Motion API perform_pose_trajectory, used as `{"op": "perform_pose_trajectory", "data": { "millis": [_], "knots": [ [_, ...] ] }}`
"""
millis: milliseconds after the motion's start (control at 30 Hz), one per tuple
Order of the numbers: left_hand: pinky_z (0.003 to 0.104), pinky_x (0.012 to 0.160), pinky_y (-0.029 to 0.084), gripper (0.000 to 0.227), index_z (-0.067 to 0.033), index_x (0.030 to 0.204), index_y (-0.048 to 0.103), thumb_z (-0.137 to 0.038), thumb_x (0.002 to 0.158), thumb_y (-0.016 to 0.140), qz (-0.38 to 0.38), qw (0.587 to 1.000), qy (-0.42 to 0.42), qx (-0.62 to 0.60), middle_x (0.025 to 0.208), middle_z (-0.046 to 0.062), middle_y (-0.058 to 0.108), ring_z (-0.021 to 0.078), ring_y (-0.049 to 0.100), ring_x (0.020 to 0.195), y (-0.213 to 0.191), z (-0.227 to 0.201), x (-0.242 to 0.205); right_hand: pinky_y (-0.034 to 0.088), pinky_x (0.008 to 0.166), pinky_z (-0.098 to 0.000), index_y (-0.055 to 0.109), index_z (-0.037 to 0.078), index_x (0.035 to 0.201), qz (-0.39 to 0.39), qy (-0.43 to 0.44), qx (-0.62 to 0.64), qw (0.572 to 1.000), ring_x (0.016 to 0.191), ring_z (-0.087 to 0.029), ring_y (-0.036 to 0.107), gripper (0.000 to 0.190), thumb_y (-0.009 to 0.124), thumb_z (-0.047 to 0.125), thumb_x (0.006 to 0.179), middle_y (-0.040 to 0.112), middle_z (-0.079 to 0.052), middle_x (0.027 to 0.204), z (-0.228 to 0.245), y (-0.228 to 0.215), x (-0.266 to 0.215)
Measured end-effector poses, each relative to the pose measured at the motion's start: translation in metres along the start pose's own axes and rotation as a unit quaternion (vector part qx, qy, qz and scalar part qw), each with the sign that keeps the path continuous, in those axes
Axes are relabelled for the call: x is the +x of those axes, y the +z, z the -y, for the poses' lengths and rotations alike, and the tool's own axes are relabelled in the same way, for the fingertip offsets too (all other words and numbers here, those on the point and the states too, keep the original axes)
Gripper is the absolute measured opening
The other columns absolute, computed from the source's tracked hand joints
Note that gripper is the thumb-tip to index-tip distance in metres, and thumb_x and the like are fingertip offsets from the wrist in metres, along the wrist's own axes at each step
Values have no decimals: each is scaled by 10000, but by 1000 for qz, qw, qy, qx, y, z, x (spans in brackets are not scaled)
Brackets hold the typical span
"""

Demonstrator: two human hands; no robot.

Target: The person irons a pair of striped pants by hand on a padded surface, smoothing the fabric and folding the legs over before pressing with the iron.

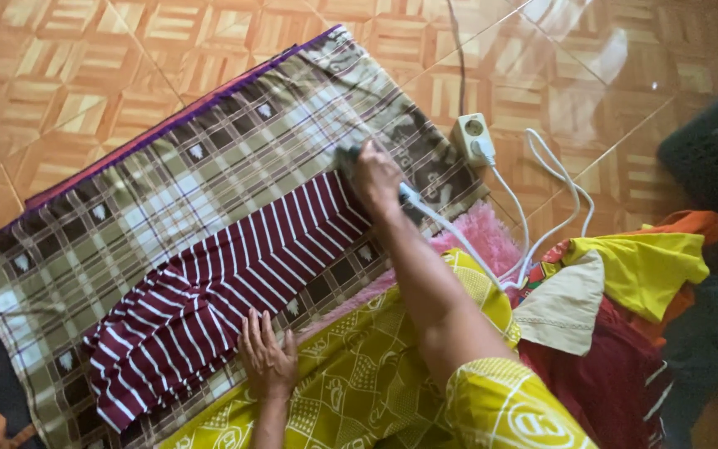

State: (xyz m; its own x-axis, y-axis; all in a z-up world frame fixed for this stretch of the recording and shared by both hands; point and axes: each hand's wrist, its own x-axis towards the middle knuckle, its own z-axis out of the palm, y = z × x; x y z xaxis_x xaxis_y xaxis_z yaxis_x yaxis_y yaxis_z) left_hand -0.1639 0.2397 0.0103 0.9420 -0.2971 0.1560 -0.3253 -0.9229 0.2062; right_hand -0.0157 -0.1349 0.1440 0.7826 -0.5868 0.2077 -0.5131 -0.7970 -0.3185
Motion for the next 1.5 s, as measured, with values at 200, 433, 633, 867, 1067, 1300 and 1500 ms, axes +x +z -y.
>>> {"op": "perform_pose_trajectory", "data": {
  "millis": [200, 433, 633, 867, 1067, 1300, 1500],
  "knots": [
    [505, 1240, 283, 690, -112, 1558, 411, -525, 1009, 343, -37, 999, 14, 23, 1674, 148, 343, 326, 340, 1533, -2, -4, 2, 593, 608, -361, 533, 85, 1234, 165, 21, -19, 986, 675, -179, 646, 284, 486, 336, 1110, 616, -15, 821, -28, -22, 25],
    [504, 1250, 280, 680, -111, 1546, 428, -512, 1001, 364, -43, 999, 16, 24, 1667, 152, 355, 332, 347, 1534, 1, -4, 0, 578, 753, -481, 546, 54, 1207, 119, 58, 6, 991, 831, -323, 725, 432, 638, 430, 1018, 747, -153, 982, -52, -38, 16],
    [504, 1251, 267, 676, -115, 1537, 431, -521, 1005, 334, -37, 999, 7, 25, 1662, 140, 361, 318, 333, 1540, -4, -6, 3, 559, 553, -387, 566, 25, 1116, 72, -25, 21, 997, 622, -206, 650, 399, 648, 407, 1032, 683, -71, 812, -8, -58, 1],
    [552, 1241, 267, 635, -93, 1502, 433, -478, 997, 411, -10, 1000, 3, -6, 1650, 169, 350, 351, 314, 1533, -25, -15, 7, 504, 281, -250, 601, -32, 1073, 187, -294, -46, 936, 385, -114, 609, 355, 500, 307, 1109, 650, -77, 638, 93, -53, -63],
    [559, 1255, 264, 618, -59, 1463, 462, -454, 988, 480, -30, 999, 16, -14, 1633, 196, 370, 370, 338, 1525, -35, -20, 11, 559, 375, -314, 572, 23, 1047, 257, -284, 50, 923, 429, -144, 621, 430, 454, 431, 1113, 624, -64, 631, 111, -21, -86],
    [541, 1265, 209, 640, -97, 1526, 395, -481, 1015, 375, 10, 1000, -11, -3, 1656, 164, 323, 348, 291, 1544, -33, -17, 8, 502, 355, -280, 581, 14, 1016, 148, -236, 8, 960, 426, -126, 569, 346, 503, 331, 1128, 609, -36, 653, 92, 9, -40],
    [526, 1249, 215, 670, -107, 1563, 347, -511, 1028, 347, 12, 1000, 1, 26, 1670, 156, 281, 332, 275, 1543, -26, -10, 3, 630, 631, -404, 589, -1, 1147, 160, -164, 12, 973, 707, -271, 760, 393, 666, 366, 1029, 763, -140, 877, 81, 21, -29]
  ]
}}
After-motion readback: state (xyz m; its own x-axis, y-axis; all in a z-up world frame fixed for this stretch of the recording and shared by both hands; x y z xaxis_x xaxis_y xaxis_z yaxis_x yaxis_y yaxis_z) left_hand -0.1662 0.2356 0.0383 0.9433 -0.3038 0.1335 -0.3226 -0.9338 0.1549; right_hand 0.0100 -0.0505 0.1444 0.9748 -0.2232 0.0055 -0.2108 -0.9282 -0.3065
